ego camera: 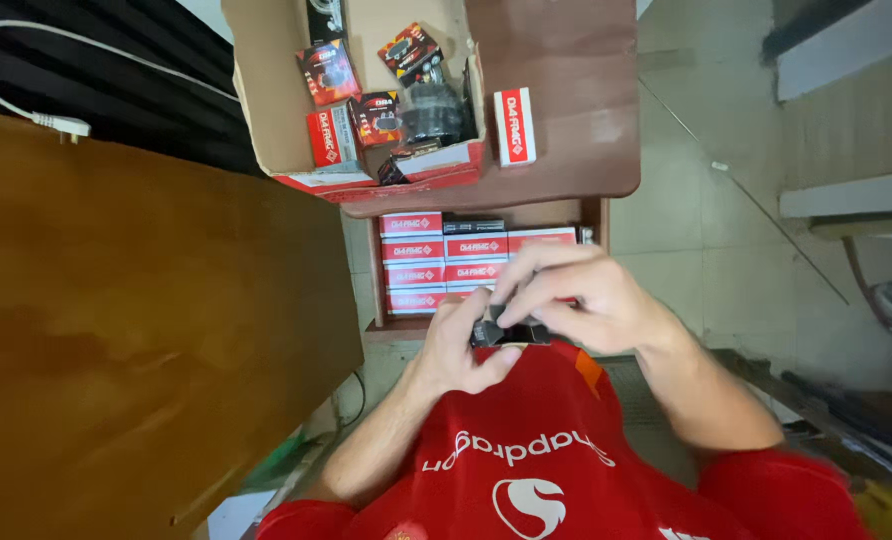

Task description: The person unboxes various brake pad sets, removes them from their cardboard packaging, and places them into a cardboard box while organizing other boxes in a drawer.

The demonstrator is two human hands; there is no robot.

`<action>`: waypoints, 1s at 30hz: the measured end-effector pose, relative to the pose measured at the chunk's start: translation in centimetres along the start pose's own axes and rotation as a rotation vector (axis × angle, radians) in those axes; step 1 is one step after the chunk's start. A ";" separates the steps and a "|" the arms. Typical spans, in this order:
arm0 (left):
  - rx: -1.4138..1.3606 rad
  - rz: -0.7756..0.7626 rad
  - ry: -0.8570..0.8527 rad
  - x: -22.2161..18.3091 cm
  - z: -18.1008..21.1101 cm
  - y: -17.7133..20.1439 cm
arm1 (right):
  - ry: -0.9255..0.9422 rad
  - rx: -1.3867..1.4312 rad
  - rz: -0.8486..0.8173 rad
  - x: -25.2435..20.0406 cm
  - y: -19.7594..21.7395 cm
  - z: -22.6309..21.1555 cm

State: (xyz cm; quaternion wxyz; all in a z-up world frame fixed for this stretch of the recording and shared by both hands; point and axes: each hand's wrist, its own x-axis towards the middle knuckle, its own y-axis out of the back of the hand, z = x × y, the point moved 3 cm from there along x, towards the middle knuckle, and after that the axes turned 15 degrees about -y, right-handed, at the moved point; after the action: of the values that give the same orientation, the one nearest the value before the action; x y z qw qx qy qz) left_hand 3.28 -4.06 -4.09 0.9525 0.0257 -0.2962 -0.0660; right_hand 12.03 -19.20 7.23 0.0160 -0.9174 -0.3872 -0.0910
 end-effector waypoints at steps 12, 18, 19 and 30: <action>0.045 0.000 -0.223 -1.2 1.1 3.6 | -0.096 0.185 0.229 -2.2 -4.3 4.2; 0.162 -0.335 -0.123 0.3 3.2 6.1 | -0.261 -0.045 0.262 -1.6 -6.2 5.0; 0.157 -0.338 -0.130 0.5 3.3 6.3 | -0.259 -0.050 0.269 -2.1 -6.4 5.6; 0.344 -1.090 0.405 2.1 1.8 6.8 | -0.599 -0.014 0.579 -7.5 -8.6 13.1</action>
State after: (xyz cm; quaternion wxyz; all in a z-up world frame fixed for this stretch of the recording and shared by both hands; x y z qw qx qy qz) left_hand 4.74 2.41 -0.84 0.8012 0.3394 -0.0594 -0.4892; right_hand 2.73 -17.20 -7.31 -0.0786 -0.9743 -0.1002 0.1858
